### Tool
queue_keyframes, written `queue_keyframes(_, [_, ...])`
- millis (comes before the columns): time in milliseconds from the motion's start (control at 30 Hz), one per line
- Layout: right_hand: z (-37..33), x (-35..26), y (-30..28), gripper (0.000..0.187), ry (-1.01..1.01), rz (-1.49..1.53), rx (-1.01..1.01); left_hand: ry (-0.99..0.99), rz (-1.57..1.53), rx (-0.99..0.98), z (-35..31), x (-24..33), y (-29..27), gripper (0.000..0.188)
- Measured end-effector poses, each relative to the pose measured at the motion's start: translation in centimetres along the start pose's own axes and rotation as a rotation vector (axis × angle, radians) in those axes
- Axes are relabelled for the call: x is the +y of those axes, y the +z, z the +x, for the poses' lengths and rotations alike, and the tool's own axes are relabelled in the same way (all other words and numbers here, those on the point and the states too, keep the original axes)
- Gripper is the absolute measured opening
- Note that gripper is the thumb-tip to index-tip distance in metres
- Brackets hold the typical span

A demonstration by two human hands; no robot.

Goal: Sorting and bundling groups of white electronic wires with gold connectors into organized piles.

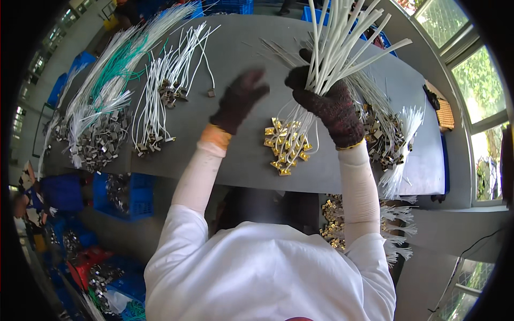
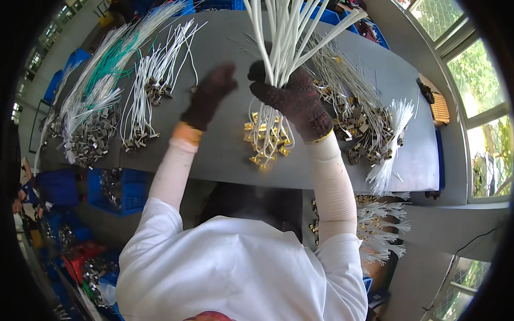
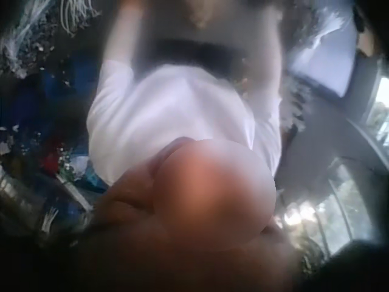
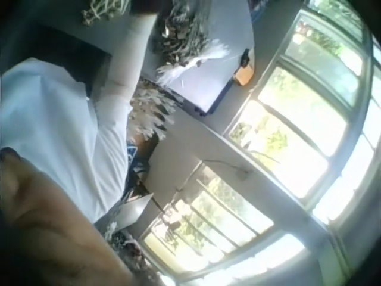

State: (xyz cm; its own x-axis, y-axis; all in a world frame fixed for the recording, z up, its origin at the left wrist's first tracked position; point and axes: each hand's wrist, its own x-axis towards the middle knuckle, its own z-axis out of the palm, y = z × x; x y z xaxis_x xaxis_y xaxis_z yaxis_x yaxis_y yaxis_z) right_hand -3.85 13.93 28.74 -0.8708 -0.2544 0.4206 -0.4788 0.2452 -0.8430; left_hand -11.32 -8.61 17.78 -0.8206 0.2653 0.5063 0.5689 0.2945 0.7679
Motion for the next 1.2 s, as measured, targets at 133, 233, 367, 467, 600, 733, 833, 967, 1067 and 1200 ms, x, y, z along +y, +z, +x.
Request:
queue_keyframes(133, [0.7,-1.8,0.5,0.058,0.145,0.092,0.009,0.048,0.185,-0.181,-6.7,-9.4,6.6,0.019])
queue_keyframes(233, [1.1,-2.5,1.2,0.042,0.136,0.130,-0.010,0.026,0.399,-0.304,-9.4,-14.6,10.3,0.019])
queue_keyframes(367, [1.0,-2.0,0.9,0.026,0.212,0.161,0.032,-0.102,0.515,-0.132,-11.1,-15.5,12.2,0.018])
queue_keyframes(467, [1.0,-2.1,0.6,0.026,0.220,0.132,0.074,-0.369,0.677,-0.226,-9.9,-12.8,12.0,0.019])
queue_keyframes(600, [1.7,-1.7,1.2,0.027,0.180,0.163,-0.023,-0.393,0.732,-0.416,-9.4,-16.6,11.9,0.031])
queue_keyframes(733, [1.4,-0.6,0.5,0.029,0.135,0.149,-0.025,-0.602,0.599,-0.360,-5.7,-8.7,11.1,0.049])
queue_keyframes(833, [1.4,-0.5,0.6,0.030,0.117,0.130,-0.040,-0.690,0.730,-0.248,-5.4,-7.9,11.0,0.055])
queue_keyframes(967, [1.5,0.1,-0.1,0.033,0.079,0.141,-0.029,-0.722,0.729,-0.438,-4.2,-8.8,10.4,0.066])
queue_keyframes(1067, [1.2,-0.9,0.2,0.035,0.121,0.088,-0.013,-0.728,0.705,-0.543,-4.7,-10.4,10.3,0.069])
queue_keyframes(1200, [1.6,-1.5,0.1,0.034,0.048,0.051,-0.060,-0.710,0.712,-0.648,-5.5,-14.7,10.5,0.069])
